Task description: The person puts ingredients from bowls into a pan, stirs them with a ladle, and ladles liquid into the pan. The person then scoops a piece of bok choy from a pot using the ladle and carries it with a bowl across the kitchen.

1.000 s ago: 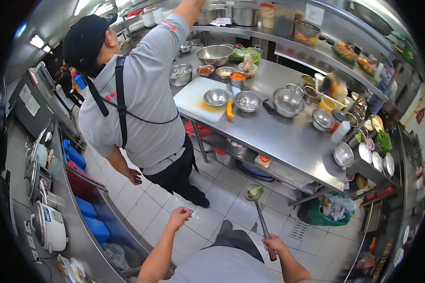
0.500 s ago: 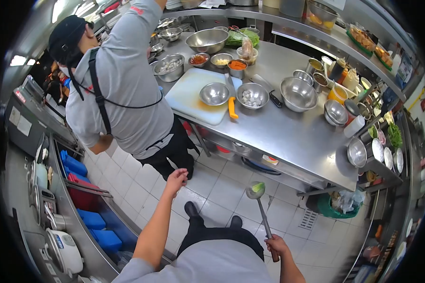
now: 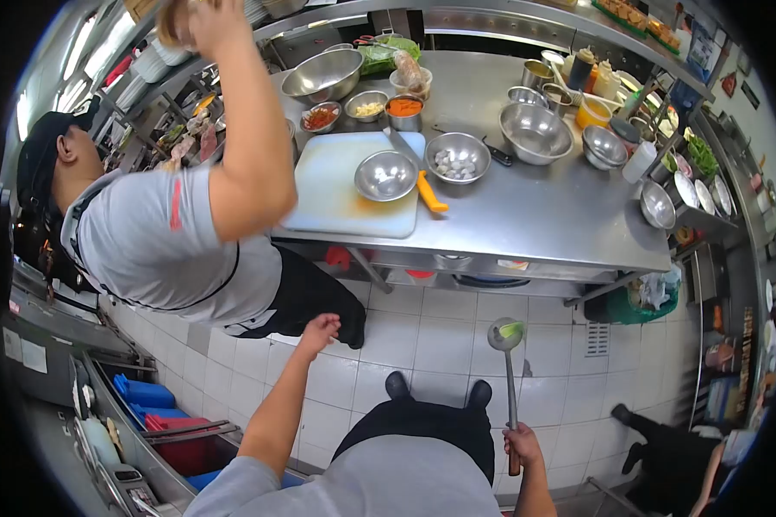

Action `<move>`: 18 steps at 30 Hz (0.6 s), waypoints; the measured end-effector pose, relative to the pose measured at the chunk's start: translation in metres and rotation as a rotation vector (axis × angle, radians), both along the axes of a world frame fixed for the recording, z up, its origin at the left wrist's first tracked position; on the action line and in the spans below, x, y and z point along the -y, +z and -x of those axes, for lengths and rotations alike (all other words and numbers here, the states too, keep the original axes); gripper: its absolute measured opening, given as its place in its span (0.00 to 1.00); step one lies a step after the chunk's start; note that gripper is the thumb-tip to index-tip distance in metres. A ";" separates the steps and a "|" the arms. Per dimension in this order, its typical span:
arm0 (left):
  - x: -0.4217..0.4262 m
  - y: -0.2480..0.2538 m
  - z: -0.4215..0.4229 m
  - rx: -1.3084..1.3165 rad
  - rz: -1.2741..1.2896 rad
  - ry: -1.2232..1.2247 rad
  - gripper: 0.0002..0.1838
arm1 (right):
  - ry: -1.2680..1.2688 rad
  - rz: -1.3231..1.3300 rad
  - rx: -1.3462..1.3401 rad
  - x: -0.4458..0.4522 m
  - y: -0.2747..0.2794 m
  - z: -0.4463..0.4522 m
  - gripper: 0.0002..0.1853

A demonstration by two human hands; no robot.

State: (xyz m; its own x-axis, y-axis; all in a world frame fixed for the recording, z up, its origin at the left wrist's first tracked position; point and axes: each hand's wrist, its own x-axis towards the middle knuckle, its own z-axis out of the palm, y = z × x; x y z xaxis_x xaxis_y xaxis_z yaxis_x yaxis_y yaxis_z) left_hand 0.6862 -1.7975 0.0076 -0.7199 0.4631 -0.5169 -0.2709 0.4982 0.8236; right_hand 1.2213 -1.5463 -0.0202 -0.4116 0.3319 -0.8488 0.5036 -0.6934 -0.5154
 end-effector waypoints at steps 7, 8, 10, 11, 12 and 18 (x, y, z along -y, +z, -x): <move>0.201 -0.126 -0.065 -0.028 0.521 -0.344 0.20 | -0.035 0.030 -0.002 0.077 0.005 0.016 0.14; 0.222 -0.121 -0.085 0.069 0.523 -0.266 0.19 | -0.022 0.025 0.000 0.083 0.004 0.013 0.14; 0.264 -0.109 -0.124 0.236 0.519 -0.111 0.18 | 0.070 0.021 0.020 0.088 -0.001 0.013 0.15; 0.282 -0.106 -0.136 0.304 0.513 -0.041 0.18 | 0.094 0.018 0.009 0.089 -0.004 0.014 0.15; 0.299 -0.107 -0.144 0.302 0.511 -0.014 0.18 | 0.134 0.032 0.014 0.091 -0.007 0.013 0.14; 0.421 -0.123 -0.186 0.288 0.293 -0.091 0.20 | 0.503 -0.016 0.109 0.095 -0.006 0.021 0.12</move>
